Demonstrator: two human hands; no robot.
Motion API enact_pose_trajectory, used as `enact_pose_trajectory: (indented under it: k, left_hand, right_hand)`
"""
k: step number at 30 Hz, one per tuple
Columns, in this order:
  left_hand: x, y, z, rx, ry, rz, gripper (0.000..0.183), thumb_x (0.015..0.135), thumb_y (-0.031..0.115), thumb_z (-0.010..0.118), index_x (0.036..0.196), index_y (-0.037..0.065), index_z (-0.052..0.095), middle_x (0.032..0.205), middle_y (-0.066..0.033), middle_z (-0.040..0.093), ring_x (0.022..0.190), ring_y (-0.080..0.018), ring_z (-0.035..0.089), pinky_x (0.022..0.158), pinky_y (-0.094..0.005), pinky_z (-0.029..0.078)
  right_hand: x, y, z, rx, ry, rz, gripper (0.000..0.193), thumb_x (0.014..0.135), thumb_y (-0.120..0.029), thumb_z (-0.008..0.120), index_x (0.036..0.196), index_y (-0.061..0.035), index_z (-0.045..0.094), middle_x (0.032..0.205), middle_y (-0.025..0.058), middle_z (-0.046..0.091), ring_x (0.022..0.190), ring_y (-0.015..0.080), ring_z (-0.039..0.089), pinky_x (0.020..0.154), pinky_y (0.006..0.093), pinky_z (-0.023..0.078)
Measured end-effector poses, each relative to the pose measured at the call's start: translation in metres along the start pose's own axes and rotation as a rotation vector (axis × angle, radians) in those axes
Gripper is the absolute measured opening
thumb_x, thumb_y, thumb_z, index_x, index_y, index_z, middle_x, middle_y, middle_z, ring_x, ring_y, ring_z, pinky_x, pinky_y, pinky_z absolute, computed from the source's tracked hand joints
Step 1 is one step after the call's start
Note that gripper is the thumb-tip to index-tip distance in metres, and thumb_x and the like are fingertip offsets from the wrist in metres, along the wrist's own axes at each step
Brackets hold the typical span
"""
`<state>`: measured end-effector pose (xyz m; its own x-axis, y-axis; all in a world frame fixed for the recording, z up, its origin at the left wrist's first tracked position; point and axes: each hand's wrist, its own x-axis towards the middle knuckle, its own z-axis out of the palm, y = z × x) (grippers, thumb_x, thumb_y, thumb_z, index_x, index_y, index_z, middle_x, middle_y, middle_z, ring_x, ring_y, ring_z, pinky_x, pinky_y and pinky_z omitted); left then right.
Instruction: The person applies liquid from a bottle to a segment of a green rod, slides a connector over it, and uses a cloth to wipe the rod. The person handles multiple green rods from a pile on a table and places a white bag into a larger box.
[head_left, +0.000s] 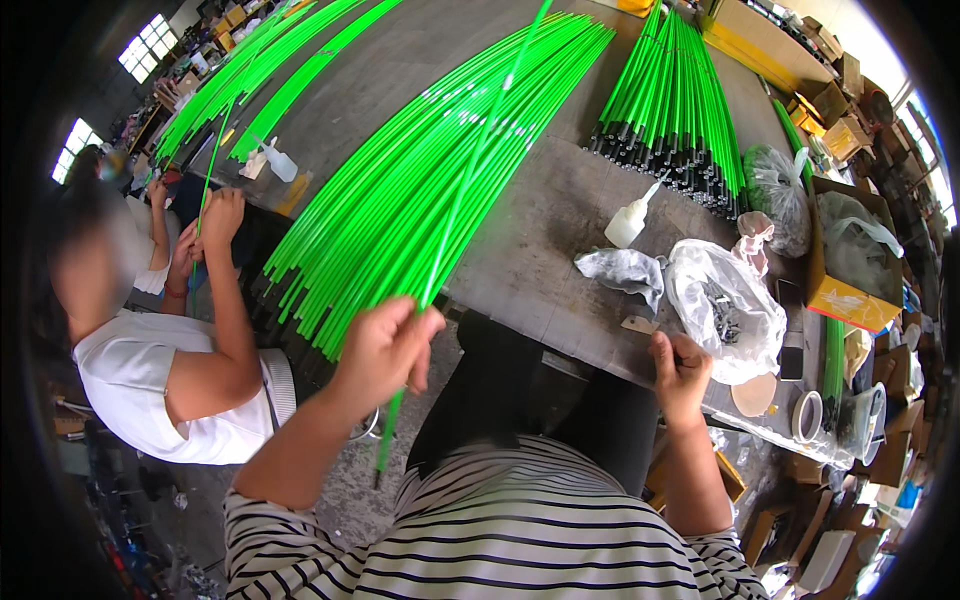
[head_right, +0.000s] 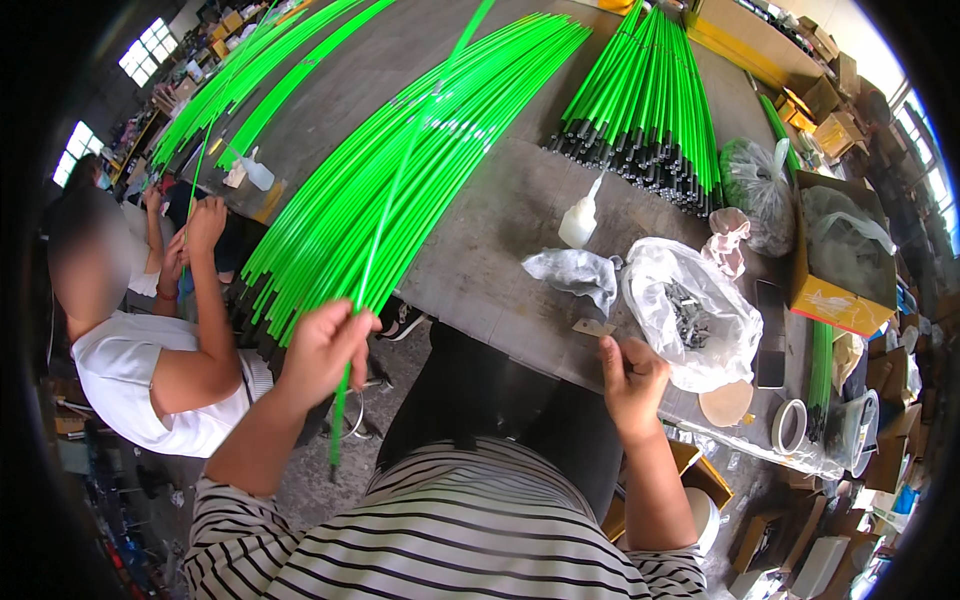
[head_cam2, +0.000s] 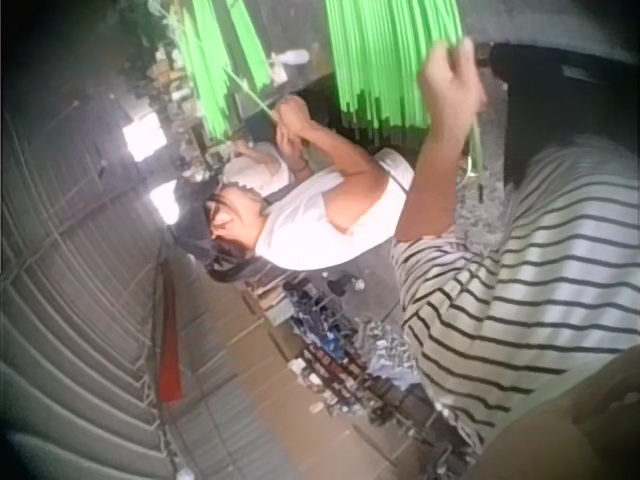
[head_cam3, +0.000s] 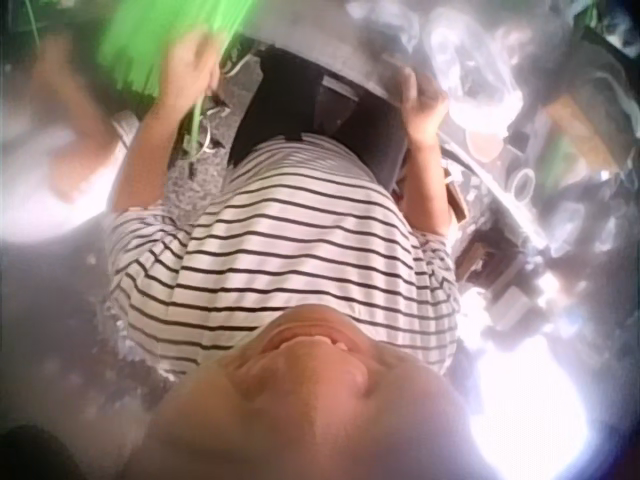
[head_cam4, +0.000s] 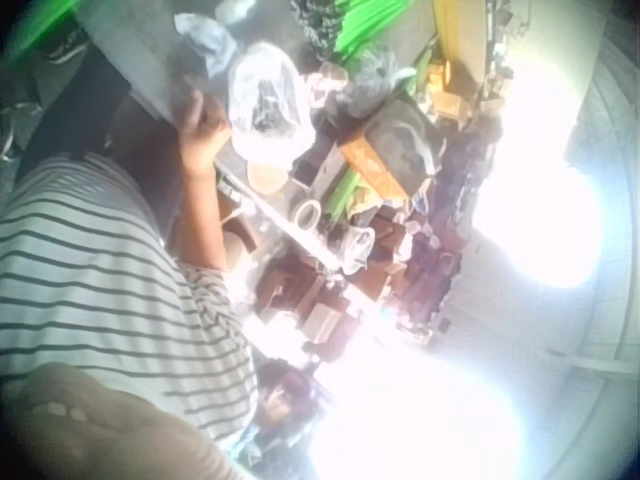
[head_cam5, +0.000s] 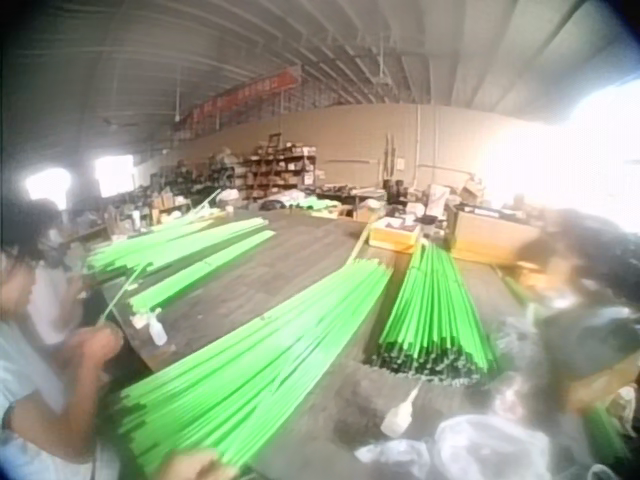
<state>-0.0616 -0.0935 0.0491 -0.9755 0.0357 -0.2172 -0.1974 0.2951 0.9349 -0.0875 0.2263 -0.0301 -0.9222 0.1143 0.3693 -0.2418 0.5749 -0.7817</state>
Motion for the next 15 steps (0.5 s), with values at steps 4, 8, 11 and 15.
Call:
enact_pose_trajectory:
  k: [4, 8, 11, 15]
  left_hand:
    - [-0.015, 0.021, -0.008, -0.134, -0.038, 0.219, 0.027, 0.093, 0.02, 0.038, 0.097, -0.003, 0.052, 0.055, -0.0049, 0.053, 0.044, -0.0119, 0.054, 0.041, -0.0215, 0.039]
    - [0.0, 0.049, -0.007, -0.18, 0.01, 0.244, 0.031, 0.095, 0.023, 0.035, 0.095, -0.003, 0.052, 0.052, -0.0028, 0.047, 0.039, -0.0091, 0.048, 0.039, -0.0199, 0.036]
    - [-0.002, 0.056, 0.007, -0.193, -0.053, 0.194, 0.028, 0.095, 0.022, 0.035, 0.092, -0.001, 0.051, 0.047, 0.0, 0.042, 0.033, -0.0071, 0.042, 0.035, -0.0185, 0.032]
    - [-0.005, 0.036, 0.03, -0.301, -0.342, -0.001, 0.024, 0.094, 0.019, 0.033, 0.083, 0.001, 0.043, 0.044, -0.0023, 0.039, 0.028, -0.0108, 0.038, 0.03, -0.0205, 0.029]
  right_hand:
    - [0.009, -0.034, 0.003, 0.16, -0.082, -0.03, 0.028, 0.08, -0.008, 0.062, 0.057, 0.0015, 0.05, 0.051, 0.0068, 0.049, 0.045, 0.0101, 0.042, 0.044, 0.0247, 0.033]
    - [0.014, -0.07, 0.014, 0.246, -0.216, -0.209, 0.025, 0.076, -0.006, 0.065, 0.057, -0.0003, 0.05, 0.05, 0.0062, 0.047, 0.043, 0.0163, 0.042, 0.043, 0.0268, 0.033]
    - [0.015, -0.089, 0.018, 0.35, -0.255, -0.219, 0.022, 0.075, -0.005, 0.065, 0.058, -0.0005, 0.052, 0.05, 0.0058, 0.047, 0.043, 0.0159, 0.043, 0.043, 0.0264, 0.032]
    - [0.024, -0.097, 0.019, 0.515, -0.284, 0.083, 0.031, 0.086, -0.017, 0.056, 0.062, 0.0014, 0.055, 0.049, -0.0002, 0.041, 0.046, 0.0074, 0.038, 0.044, 0.0247, 0.034]
